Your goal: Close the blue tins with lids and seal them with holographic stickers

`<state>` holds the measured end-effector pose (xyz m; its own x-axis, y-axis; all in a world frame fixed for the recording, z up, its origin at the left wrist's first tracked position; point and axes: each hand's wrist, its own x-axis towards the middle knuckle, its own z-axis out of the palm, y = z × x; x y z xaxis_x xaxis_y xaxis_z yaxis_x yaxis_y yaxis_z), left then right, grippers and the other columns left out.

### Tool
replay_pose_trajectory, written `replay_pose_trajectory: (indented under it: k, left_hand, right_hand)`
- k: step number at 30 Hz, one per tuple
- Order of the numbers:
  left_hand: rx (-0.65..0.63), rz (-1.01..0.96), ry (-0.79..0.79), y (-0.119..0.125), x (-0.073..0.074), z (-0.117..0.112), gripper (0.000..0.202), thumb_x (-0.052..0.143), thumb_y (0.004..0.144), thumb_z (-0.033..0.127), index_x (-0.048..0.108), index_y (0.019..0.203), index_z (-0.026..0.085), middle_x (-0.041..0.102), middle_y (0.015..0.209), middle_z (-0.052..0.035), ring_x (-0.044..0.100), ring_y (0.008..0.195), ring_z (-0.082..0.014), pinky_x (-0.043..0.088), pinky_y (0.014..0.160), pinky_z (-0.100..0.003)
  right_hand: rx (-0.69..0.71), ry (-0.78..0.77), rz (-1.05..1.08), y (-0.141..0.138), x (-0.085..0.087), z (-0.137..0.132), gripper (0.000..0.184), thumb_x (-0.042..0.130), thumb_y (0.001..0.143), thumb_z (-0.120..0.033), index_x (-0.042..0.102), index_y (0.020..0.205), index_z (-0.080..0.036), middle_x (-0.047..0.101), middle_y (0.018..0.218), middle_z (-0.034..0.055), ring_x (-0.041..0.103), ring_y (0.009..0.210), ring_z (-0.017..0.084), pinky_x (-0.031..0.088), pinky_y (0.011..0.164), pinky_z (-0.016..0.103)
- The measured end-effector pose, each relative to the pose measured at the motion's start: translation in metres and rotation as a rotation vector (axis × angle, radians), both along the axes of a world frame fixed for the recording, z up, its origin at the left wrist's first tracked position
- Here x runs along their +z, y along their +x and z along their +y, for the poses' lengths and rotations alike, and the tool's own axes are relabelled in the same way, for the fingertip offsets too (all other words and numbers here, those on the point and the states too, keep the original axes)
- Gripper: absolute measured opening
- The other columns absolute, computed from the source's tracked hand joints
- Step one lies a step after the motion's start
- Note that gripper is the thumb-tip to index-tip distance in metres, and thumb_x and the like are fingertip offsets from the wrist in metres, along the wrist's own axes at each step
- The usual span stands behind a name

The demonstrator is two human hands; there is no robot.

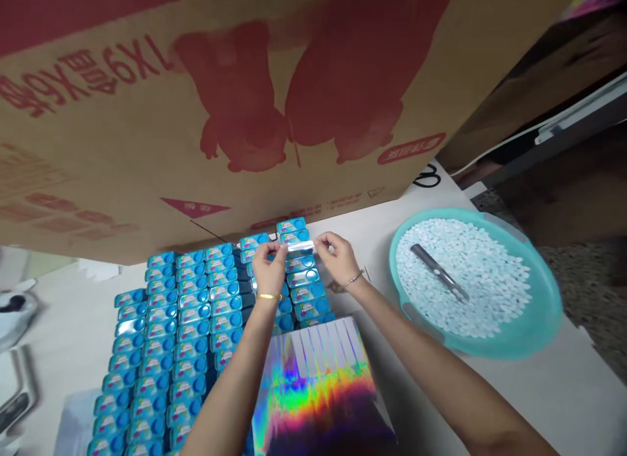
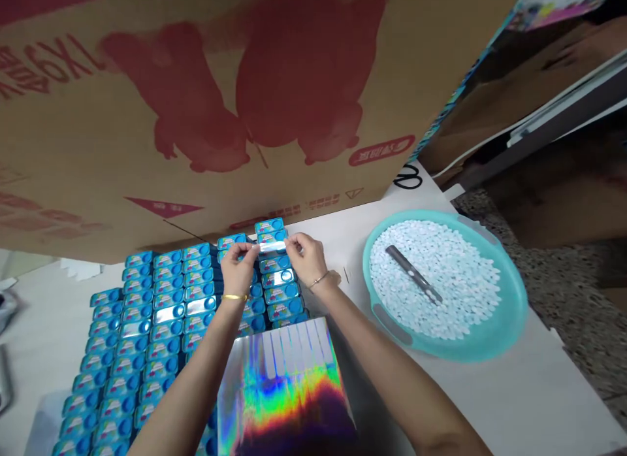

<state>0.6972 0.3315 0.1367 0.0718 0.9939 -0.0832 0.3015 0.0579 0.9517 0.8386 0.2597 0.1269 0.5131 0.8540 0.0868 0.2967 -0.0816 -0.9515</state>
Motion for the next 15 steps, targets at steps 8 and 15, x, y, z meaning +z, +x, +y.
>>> replay_pose_trajectory:
  k: [8,15]
  left_hand:
    - [-0.007,0.433,0.229,0.034,-0.023,0.054,0.01,0.065,0.073,0.024,0.06,0.066,0.02,0.061,0.083,-0.0025,0.054,0.087,-0.0202,0.039,0.088,-0.038]
    - [-0.021,0.612,0.282,0.043,-0.03,0.053,0.009,0.062,0.077,0.025,0.062,0.068,0.021,0.061,0.091,-0.005,0.052,0.095,-0.0259,0.035,0.088,-0.045]
  right_hand:
    - [0.013,-0.112,-0.334,0.03,-0.042,0.056,0.023,0.048,0.091,-0.031,0.054,0.071,-0.021,0.062,0.07,0.0022,0.056,0.068,0.017,0.037,0.073,0.03]
    - [0.032,-0.153,-0.413,0.039,-0.059,0.066,0.025,0.045,0.095,-0.031,0.056,0.076,-0.02,0.063,0.076,0.0026,0.056,0.074,0.018,0.032,0.081,0.033]
